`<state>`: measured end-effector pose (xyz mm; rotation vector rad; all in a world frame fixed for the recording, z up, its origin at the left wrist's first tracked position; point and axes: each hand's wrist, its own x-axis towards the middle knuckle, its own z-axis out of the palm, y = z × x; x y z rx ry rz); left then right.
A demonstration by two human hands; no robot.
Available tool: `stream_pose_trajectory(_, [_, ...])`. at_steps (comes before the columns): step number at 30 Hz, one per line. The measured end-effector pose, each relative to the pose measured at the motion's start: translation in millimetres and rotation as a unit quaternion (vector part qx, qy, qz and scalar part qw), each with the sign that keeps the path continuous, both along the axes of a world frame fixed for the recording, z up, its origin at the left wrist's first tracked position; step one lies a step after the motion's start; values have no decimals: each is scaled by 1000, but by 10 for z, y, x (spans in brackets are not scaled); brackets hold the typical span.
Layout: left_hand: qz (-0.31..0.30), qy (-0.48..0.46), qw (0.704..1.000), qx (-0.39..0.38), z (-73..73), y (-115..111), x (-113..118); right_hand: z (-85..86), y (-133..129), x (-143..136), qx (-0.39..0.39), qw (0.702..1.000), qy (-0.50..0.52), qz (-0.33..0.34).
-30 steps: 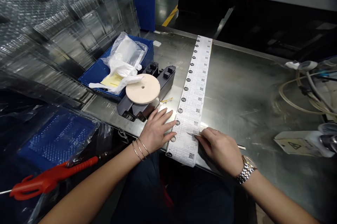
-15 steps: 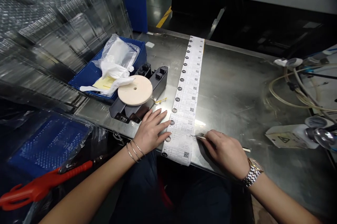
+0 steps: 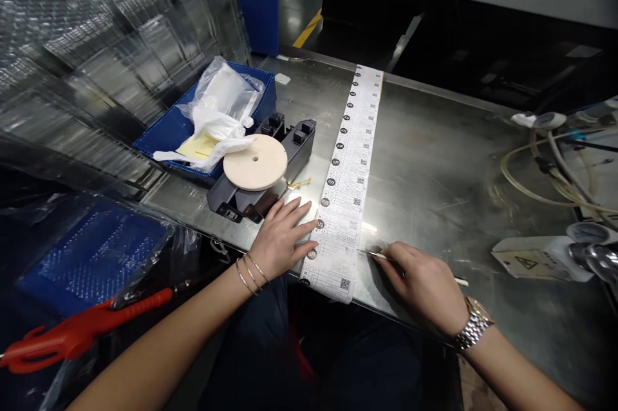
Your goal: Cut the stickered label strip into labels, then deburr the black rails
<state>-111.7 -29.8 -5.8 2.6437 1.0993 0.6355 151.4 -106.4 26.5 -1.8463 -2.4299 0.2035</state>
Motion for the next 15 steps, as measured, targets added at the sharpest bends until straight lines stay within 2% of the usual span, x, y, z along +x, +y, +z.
stream_pose_trajectory(4, [4,1,1000,5,-3,-6,6,50,18,4,-42,998,46,-22])
stream_pose_trajectory(9, [-18,15,1000,20,55,-183,-40,177,84,-164,-86,973,200,-76])
stream_pose_trajectory(12, [-30,16,999,13,88,-314,-86,152,148,-317,-93,963,242,-70])
stream_pose_trajectory(15, [-28,-18,999,-1,92,-317,-94,62,203,-424,-89,965,237,-72])
